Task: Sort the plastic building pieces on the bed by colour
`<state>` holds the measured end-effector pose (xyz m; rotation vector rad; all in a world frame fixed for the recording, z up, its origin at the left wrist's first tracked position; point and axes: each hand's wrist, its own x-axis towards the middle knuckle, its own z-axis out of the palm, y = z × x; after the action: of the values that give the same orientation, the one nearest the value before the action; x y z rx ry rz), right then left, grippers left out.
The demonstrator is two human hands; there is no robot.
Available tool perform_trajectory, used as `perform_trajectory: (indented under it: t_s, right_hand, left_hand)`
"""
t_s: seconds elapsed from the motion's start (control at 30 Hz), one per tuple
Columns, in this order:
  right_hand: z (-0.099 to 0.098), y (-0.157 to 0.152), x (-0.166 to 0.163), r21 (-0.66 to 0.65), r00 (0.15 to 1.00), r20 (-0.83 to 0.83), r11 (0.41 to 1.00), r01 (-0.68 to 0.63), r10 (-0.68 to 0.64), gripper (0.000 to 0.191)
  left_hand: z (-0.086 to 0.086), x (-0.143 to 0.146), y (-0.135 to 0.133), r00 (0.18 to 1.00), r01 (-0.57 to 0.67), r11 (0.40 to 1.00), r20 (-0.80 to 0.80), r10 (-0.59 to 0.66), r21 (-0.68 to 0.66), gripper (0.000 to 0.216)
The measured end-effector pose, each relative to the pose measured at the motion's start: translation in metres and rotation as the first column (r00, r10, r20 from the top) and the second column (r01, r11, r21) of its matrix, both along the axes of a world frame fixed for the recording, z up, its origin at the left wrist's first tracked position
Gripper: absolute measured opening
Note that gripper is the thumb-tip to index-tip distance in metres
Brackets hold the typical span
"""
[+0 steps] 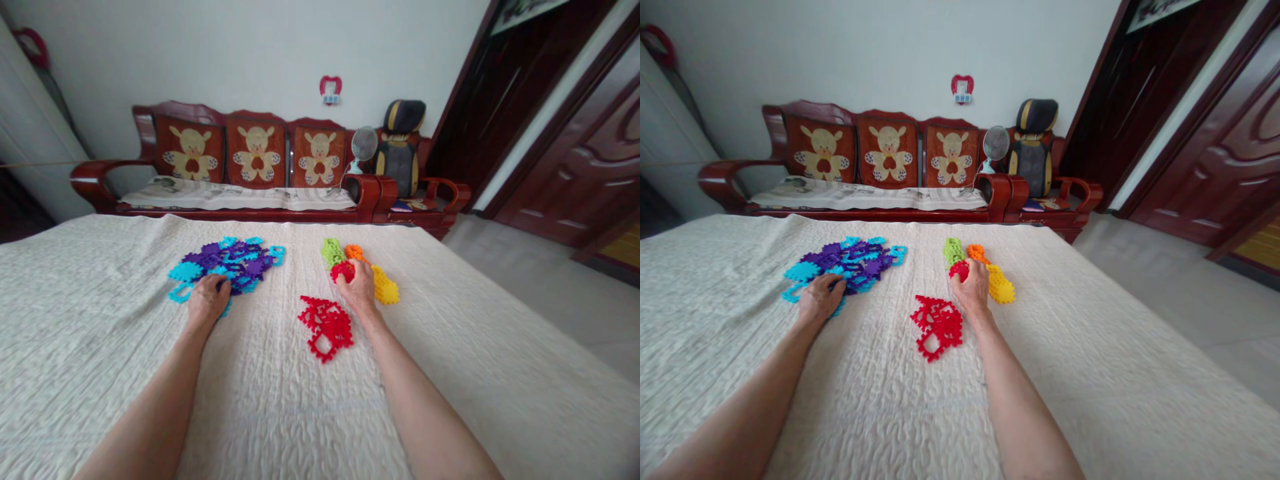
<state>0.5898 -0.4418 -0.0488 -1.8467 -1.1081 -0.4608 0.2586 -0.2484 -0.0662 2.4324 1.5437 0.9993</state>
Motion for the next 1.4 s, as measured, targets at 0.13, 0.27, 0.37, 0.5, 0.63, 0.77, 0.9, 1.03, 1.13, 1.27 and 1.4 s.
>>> perform_trajectory:
  t_s: [0.13,0.27,0.37,0.5,0.63,0.77,0.9,1.03,1.13,1.27,1.4]
  right_hand:
    - [-0.007,-0.005,-0.005,0.075,1.000,0.012,0.997,-0.003,0.002,0.047]
    - [-0.010,-0.009,-0.002,0.108,1.000,0.017,0.994,0.011,-0.013,0.052]
    - [-0.008,-0.009,0.001,0.115,1.000,0.008,0.993,0.007,-0.008,0.054]
    - [-0.001,-0.010,0.001,0.078,0.999,-0.035,0.997,-0.005,0.008,0.050]
    - [0.005,-0.013,-0.001,0.006,0.996,-0.091,1.000,-0.003,0.004,0.047]
    - [0.009,-0.010,0.007,-0.024,0.993,-0.112,1.000,0.017,-0.020,0.047]
    - [0.019,0.002,0.018,-0.147,0.994,-0.098,0.989,0.030,-0.045,0.044]
    - [0.029,0.014,0.020,-0.280,0.999,-0.044,0.960,0.008,-0.021,0.040]
    - [0.028,0.020,0.016,-0.341,0.999,-0.032,0.940,0.008,-0.020,0.034]
    - [0.024,0.020,0.011,-0.327,0.999,-0.020,0.945,0.028,-0.037,0.037]
    - [0.026,0.001,0.007,-0.214,0.998,0.045,0.977,-0.028,0.038,0.039]
  left_hand:
    - [0.003,0.001,-0.002,1.000,-0.009,1.000,0.002,0.009,-0.015,0.035]
    - [0.006,0.002,-0.005,1.000,-0.018,0.999,0.003,0.018,-0.038,0.035]
    - [0.007,0.002,-0.007,1.000,-0.025,0.998,0.000,0.025,-0.051,0.034]
    - [0.008,0.003,-0.008,0.999,-0.040,0.997,0.001,0.040,-0.065,0.033]
    - [0.008,0.004,-0.008,0.999,-0.039,0.997,0.016,0.040,-0.063,0.032]
    - [0.004,0.003,-0.005,0.999,-0.023,0.999,0.032,0.024,-0.031,0.032]
    - [0.003,0.003,-0.003,1.000,-0.009,1.000,0.024,0.010,-0.026,0.033]
    - [0.005,0.003,-0.005,1.000,0.000,0.999,0.026,0.001,-0.032,0.035]
    - [0.005,0.003,-0.007,0.999,-0.016,0.999,0.030,0.017,-0.034,0.034]
    - [0.005,0.003,-0.007,1.000,-0.014,1.000,0.025,0.015,-0.028,0.034]
    - [0.007,0.004,-0.009,1.000,-0.020,0.999,0.019,0.021,-0.047,0.034]
